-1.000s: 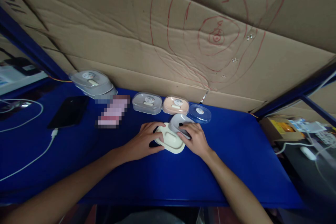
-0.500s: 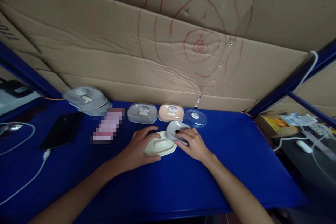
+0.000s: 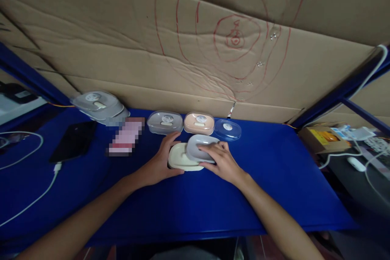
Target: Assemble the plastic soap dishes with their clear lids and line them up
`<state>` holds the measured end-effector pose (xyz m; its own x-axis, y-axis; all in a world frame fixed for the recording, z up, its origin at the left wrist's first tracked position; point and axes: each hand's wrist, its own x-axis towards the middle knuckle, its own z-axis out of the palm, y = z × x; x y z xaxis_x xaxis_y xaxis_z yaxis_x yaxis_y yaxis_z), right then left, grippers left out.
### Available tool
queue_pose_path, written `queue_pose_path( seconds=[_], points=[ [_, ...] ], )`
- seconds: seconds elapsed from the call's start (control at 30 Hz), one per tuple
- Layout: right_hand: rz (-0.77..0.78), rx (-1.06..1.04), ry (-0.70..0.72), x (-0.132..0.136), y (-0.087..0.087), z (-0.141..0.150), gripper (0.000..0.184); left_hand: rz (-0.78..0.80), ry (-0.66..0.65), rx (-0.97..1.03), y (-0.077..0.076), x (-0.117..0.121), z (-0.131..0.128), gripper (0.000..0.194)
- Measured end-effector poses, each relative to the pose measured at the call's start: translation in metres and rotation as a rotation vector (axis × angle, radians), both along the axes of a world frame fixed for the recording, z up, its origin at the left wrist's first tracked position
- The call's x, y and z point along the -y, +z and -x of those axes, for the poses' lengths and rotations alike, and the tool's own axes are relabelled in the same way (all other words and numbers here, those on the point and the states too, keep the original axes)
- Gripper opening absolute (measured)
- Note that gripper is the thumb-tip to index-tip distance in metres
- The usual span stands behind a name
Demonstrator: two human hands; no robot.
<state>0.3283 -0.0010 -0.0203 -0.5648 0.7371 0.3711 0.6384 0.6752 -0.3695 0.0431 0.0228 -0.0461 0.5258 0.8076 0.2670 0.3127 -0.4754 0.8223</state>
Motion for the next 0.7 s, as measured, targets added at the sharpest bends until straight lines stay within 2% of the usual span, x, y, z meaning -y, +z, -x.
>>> queue_pose_path(
  seconds=[0.23, 0.33, 0.43, 0.5, 0.63, 0.7],
  points=[
    [0.004, 0.005, 0.078, 0.002, -0.005, 0.003, 0.062, -0.019, -0.024, -0.002, -0.005, -0.002, 0.001, 0.121],
    [-0.013, 0.045, 0.075, 0.002, -0.004, 0.002, 0.063, -0.008, -0.048, -0.064, 0.000, -0.004, 0.007, 0.119],
    [-0.025, 0.073, 0.091, 0.001, -0.002, 0.001, 0.050, 0.007, -0.092, -0.151, 0.010, -0.004, 0.014, 0.117],
    [-0.050, 0.071, 0.088, 0.000, -0.001, -0.001, 0.041, -0.010, -0.095, -0.229, 0.016, -0.003, 0.015, 0.109],
    [-0.106, 0.093, 0.011, -0.003, 0.004, -0.009, 0.038, -0.054, -0.080, -0.352, 0.023, 0.002, 0.011, 0.076],
    [-0.120, 0.108, -0.034, -0.003, 0.009, -0.014, 0.038, -0.058, -0.094, -0.367, 0.024, 0.005, 0.007, 0.072]
  ],
)
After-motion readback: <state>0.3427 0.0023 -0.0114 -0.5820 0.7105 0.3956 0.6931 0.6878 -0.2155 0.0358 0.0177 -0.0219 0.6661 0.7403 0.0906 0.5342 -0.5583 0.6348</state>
